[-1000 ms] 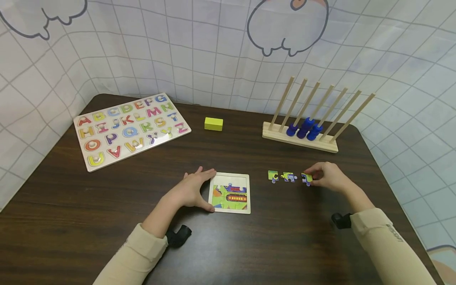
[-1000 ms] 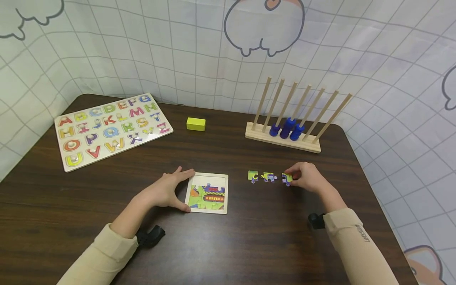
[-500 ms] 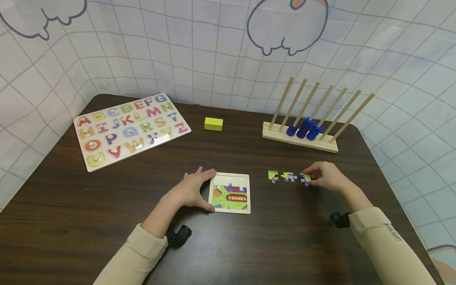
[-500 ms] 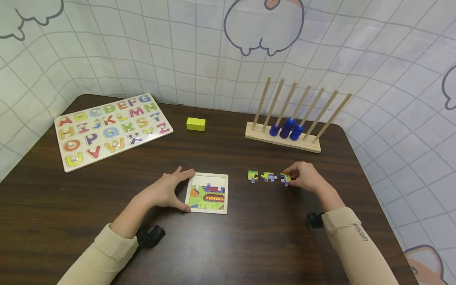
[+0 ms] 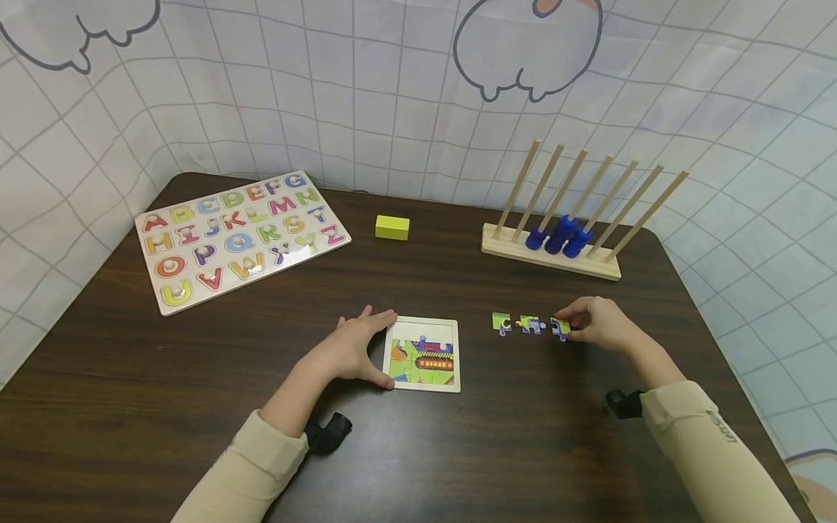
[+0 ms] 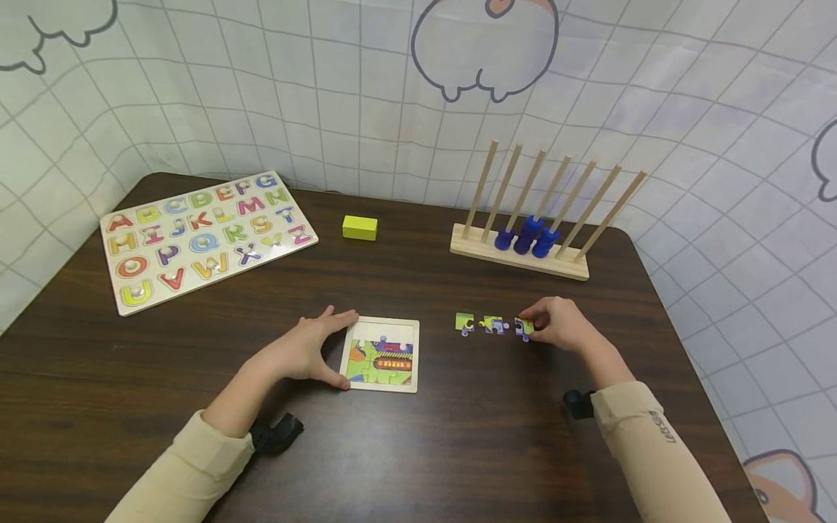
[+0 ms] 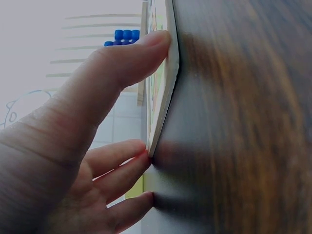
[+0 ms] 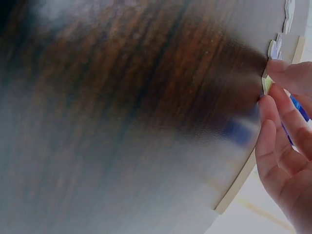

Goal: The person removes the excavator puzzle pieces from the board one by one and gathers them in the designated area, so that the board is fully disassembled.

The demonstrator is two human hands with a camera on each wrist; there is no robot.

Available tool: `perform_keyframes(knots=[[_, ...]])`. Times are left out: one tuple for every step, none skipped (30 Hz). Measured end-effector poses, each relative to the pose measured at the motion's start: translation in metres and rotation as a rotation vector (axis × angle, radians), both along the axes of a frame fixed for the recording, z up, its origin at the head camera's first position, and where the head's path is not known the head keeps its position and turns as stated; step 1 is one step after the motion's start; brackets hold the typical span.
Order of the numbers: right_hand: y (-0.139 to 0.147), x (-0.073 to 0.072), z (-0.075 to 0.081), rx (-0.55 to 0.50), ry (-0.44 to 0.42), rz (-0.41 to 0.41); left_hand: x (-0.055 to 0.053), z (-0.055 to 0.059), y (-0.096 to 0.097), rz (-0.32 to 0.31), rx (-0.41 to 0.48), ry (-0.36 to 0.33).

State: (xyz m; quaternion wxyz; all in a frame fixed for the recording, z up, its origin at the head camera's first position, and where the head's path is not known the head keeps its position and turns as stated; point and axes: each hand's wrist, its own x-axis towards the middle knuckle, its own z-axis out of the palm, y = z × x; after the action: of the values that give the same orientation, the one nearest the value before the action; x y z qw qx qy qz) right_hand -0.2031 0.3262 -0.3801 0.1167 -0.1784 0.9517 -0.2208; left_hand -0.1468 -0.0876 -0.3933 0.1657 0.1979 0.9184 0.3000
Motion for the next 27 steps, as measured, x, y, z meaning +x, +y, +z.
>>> perform_keyframes(knots=[[0.000,0.000,0.000,0.001,0.003,0.001,0.000,0.000,0.000,0.000,0.001,0.000],[0.000,0.000,0.000,-0.001,0.006,0.002,0.000,0.000,0.000,0.001,0.000,-0.004],[0.000,0.001,0.000,-0.002,0.011,0.003,0.000,0.000,0.000,0.002,0.001,-0.004],[0.000,0.001,0.000,-0.003,0.015,0.003,0.000,0.000,0.000,0.002,0.003,-0.003],[0.000,0.001,0.001,-0.006,0.020,0.006,0.000,0.000,0.000,0.003,0.005,-0.002],[0.000,0.002,0.001,-0.011,0.024,0.009,0.000,0.000,0.000,0.003,0.007,0.000],[0.000,0.002,0.001,-0.013,0.027,0.008,0.000,0.000,0.000,0.003,0.007,0.000],[0.001,0.002,0.001,-0.015,0.029,0.009,0.000,0.000,0.000,0.005,0.008,-0.003],[0.001,0.002,0.001,-0.018,0.031,0.009,0.000,0.001,0.000,0.005,0.011,-0.002],[0.001,0.003,0.001,-0.021,0.032,0.009,0.000,0.001,0.000,0.005,0.011,-0.002],[0.001,0.003,0.002,-0.025,0.031,0.009,0.001,0.001,0.000,0.005,0.012,-0.002],[0.001,0.004,0.002,-0.031,0.031,0.007,0.001,0.001,0.000,0.003,0.011,-0.001],[0.001,0.004,0.003,-0.035,0.031,0.006,0.001,0.001,0.000,0.003,0.009,0.000],[0.000,0.005,0.003,-0.039,0.030,0.004,0.001,0.001,0.000,0.003,0.009,0.000],[0.000,0.005,0.004,-0.048,0.029,0.004,0.000,0.000,0.000,0.004,0.007,0.001],[-0.001,0.006,0.005,-0.054,0.028,0.001,0.000,0.001,0.000,0.004,0.005,0.000],[-0.002,0.007,0.005,-0.064,0.029,0.002,0.000,0.000,0.000,0.004,0.002,0.001],[-0.003,0.007,0.006,-0.071,0.029,0.001,0.000,0.000,0.000,0.006,0.000,0.002],[-0.003,0.008,0.006,-0.078,0.028,0.000,0.000,0.001,0.001,0.009,0.000,0.001],[-0.004,0.009,0.006,-0.084,0.029,-0.001,-0.001,0.001,0.001,0.013,0.000,-0.001],[-0.005,0.009,0.006,-0.092,0.030,0.000,-0.001,0.001,0.001,0.014,-0.002,-0.001],[-0.006,0.010,0.006,-0.098,0.032,-0.001,-0.001,0.002,0.001,0.016,-0.003,-0.003],[-0.007,0.010,0.007,-0.104,0.031,0.001,-0.002,0.001,0.001,0.015,-0.005,0.000],[-0.008,0.011,0.007,-0.106,0.031,0.000,-0.002,0.002,0.001,0.018,-0.006,-0.002],[-0.010,0.011,0.008,-0.110,0.032,0.003,-0.002,0.002,0.001,0.018,-0.010,-0.003],[-0.011,0.012,0.008,-0.114,0.034,0.004,-0.003,0.002,0.002,0.016,-0.013,-0.004],[-0.013,0.012,0.009,-0.118,0.036,0.007,-0.003,0.002,0.002,0.013,-0.017,-0.005]])
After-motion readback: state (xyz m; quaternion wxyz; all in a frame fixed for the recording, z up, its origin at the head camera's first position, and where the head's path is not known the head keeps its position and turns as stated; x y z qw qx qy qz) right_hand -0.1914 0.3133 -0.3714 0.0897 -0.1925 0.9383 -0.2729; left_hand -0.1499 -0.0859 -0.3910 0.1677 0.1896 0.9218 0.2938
